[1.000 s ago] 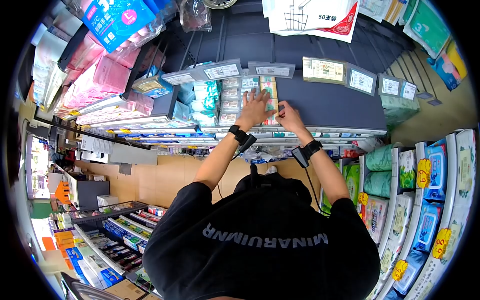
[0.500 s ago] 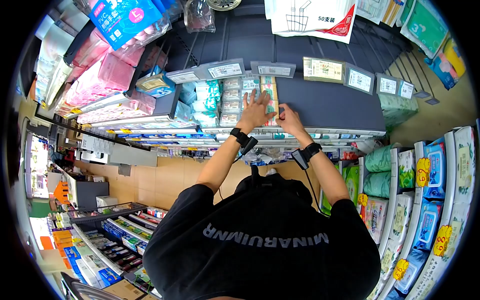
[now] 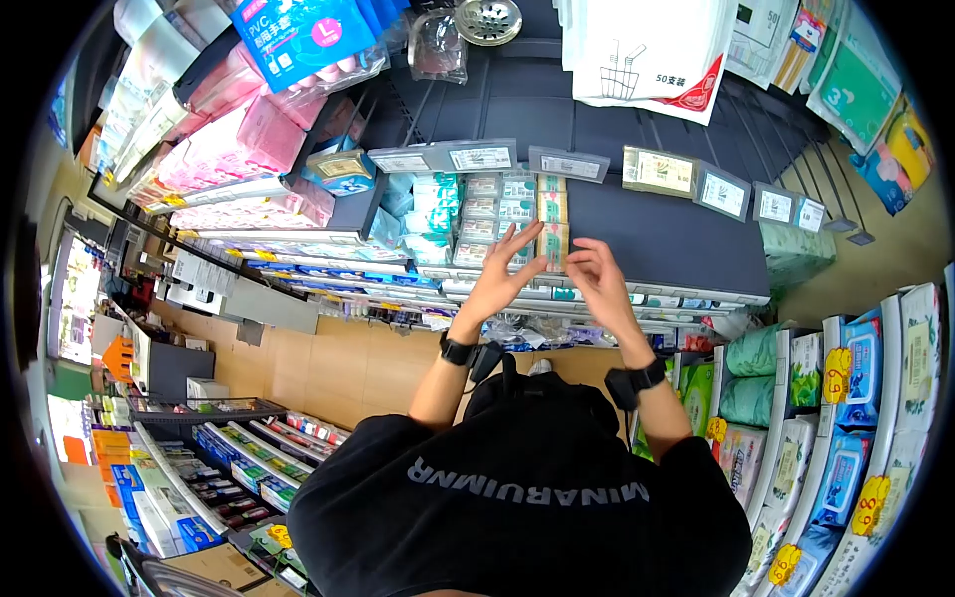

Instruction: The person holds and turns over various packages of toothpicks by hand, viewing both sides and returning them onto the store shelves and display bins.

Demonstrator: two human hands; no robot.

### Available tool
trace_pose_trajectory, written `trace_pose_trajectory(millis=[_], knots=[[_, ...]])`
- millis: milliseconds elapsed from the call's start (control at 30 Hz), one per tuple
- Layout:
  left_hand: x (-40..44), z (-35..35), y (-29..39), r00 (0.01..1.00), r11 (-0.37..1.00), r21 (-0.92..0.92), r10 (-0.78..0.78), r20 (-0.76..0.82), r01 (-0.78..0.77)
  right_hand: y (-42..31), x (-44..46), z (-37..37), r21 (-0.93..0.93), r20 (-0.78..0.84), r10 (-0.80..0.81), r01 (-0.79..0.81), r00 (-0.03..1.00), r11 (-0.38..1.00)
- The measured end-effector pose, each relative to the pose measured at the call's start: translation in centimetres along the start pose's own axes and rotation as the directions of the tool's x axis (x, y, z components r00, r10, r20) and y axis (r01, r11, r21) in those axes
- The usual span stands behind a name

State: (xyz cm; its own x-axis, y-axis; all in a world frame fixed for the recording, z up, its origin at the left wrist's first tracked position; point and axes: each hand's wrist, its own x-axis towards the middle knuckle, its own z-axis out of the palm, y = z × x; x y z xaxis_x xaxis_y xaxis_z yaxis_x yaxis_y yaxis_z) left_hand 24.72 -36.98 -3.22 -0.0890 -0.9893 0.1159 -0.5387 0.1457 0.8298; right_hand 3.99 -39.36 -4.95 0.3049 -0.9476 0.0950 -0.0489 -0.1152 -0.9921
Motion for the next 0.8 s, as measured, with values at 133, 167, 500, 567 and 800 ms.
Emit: trace_pose_trajectory(millis=[133, 167, 500, 567, 800], knots=[[-3.6, -1.4, 1.8, 0.998, 0.825, -0.562, 0.038, -0.045, -0.057, -4.9, -3.6, -0.4, 0.142, 0.017, 0.013, -0.016, 1.000, 0.990], [-4.5, -1.4, 2.1, 0.995, 0.756, -0.652, -0.009, -0.097, -0.056, -5.1, -4.2, -0.8, 0.183, 0.013, -0.006, 0.003, 1.000, 0.983], [-10.8, -1.5, 4.9, 0.972, 0.623, -0.782, -0.190, -0.141, 0.009, -7.4, -10.6, -0.9, 0.233, 0.021, 0.031, -0.035, 0.999, 0.972], [-12.0, -1.0, 5.4, 0.974, 0.612, -0.790, -0.194, -0.119, 0.025, -7.7, -11.6, -0.9, 0.243, 0.025, 0.030, -0.035, 0.999, 0.969], [-17.3, 1.3, 7.5, 0.968, 0.602, -0.794, -0.238, -0.075, 0.087, -7.8, -16.8, -0.8, 0.288, 0.077, 0.052, -0.072, 0.996, 0.955]])
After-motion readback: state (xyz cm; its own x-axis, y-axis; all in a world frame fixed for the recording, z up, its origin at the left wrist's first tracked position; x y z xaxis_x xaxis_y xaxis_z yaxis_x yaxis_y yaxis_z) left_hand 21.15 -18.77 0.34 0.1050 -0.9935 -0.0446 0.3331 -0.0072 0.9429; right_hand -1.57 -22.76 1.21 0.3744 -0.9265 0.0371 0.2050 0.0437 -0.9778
